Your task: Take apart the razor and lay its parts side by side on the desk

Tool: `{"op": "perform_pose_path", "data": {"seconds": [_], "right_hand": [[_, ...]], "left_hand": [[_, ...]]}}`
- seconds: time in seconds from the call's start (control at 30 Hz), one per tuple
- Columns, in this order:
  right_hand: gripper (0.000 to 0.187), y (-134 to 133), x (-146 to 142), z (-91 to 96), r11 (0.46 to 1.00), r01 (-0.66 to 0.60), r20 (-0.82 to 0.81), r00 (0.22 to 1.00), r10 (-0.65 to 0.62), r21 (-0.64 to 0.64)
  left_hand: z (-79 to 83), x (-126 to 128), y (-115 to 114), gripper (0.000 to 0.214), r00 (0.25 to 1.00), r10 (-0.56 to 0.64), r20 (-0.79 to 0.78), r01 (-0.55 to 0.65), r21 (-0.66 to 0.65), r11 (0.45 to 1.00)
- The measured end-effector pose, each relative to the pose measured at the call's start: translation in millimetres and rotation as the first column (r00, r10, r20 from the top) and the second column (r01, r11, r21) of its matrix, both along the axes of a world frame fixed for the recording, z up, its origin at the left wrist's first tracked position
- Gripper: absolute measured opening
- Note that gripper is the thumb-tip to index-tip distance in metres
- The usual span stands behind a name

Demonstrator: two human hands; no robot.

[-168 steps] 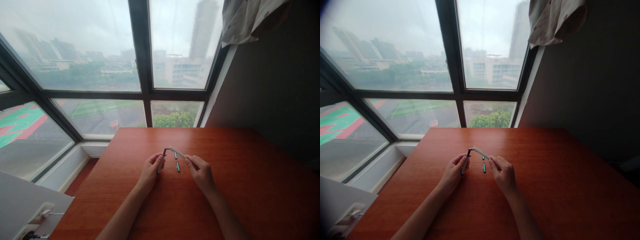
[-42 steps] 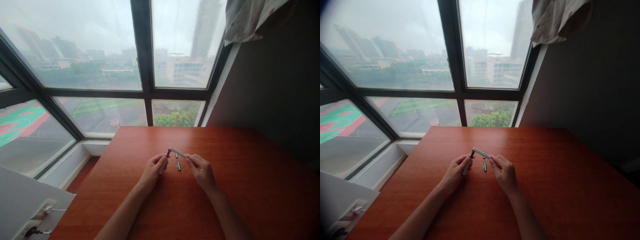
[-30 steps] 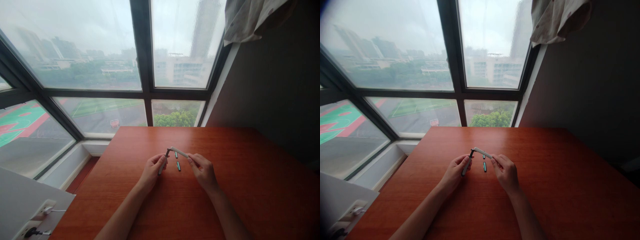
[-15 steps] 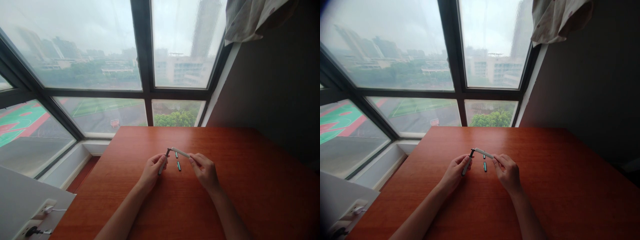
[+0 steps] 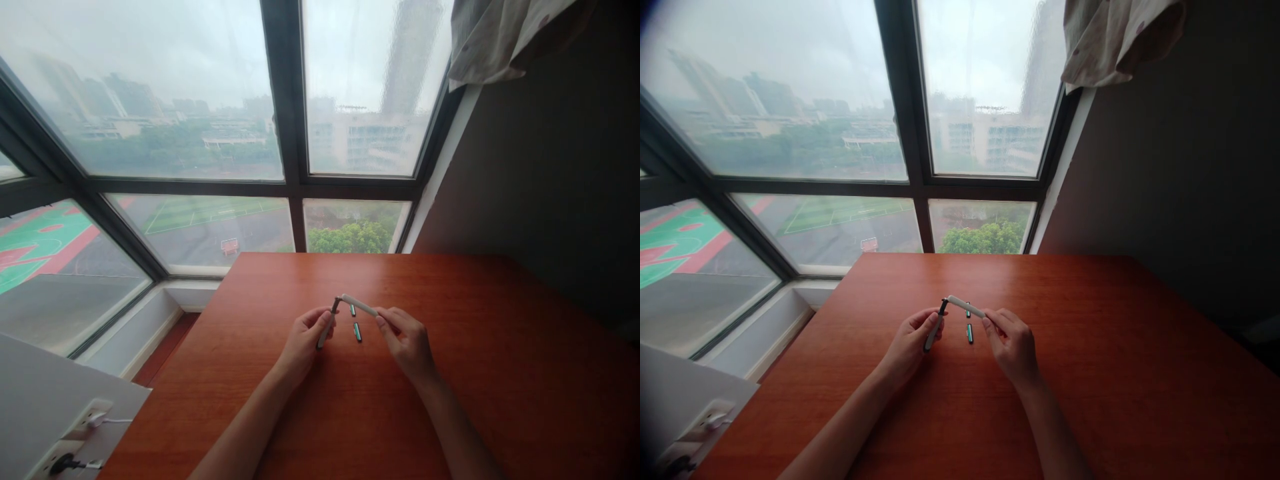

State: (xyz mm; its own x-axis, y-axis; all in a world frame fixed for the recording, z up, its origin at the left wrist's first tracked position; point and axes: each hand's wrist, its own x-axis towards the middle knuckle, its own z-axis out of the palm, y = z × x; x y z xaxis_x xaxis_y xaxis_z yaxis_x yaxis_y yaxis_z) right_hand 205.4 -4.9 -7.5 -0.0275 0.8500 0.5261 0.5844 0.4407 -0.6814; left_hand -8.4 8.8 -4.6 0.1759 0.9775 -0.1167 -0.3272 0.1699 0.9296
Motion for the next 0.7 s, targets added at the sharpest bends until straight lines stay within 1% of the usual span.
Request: {"op": "perform_pose_path", "data": {"seconds": [0.17, 0.33, 0.43, 0.5, 0.6, 0.7], "right_hand": [[0.025, 0.3, 2.5, -0.6, 0.999, 0.035, 0.002, 0.999, -0.035, -0.021], [0.024, -2.9, 0.5, 4.4, 0.999, -0.029, -0.074, 0.997, 0.027, -0.028], [0.023, -3.4, -0.1, 5.5, 0.998, -0.059, -0.081, 0.995, 0.057, -0.029], [0.024, -2.4, 0.6, 4.3, 0.998, -0.048, -0.058, 0.997, 0.047, -0.030], [0.025, -0.4, 2.8, 1.4, 0.999, 0.002, -0.018, 1.000, -0.002, -0.038], [0.025, 0.3, 3.7, 0.2, 0.999, 0.025, -0.009, 1.000, -0.026, -0.046]], "left_hand": [[0.4, -0.4, 1.3, 0.038, 0.998, 0.064, 0.013, -0.064, -0.012, 0.998], [-2.9, -2.1, 3.8, 0.038, 0.994, 0.097, -0.042, -0.096, 0.024, 0.995], [-5.0, -3.4, 5.0, 0.036, 0.993, 0.094, -0.066, -0.090, 0.055, 0.994], [-5.4, -3.9, 5.3, 0.036, 0.994, 0.085, -0.070, -0.080, 0.071, 0.994], [-4.9, -4.2, 5.2, 0.037, 0.993, 0.080, -0.092, -0.072, 0.083, 0.994], [-3.9, -4.2, 5.2, 0.036, 0.989, 0.083, -0.118, -0.073, 0.084, 0.994]]}}
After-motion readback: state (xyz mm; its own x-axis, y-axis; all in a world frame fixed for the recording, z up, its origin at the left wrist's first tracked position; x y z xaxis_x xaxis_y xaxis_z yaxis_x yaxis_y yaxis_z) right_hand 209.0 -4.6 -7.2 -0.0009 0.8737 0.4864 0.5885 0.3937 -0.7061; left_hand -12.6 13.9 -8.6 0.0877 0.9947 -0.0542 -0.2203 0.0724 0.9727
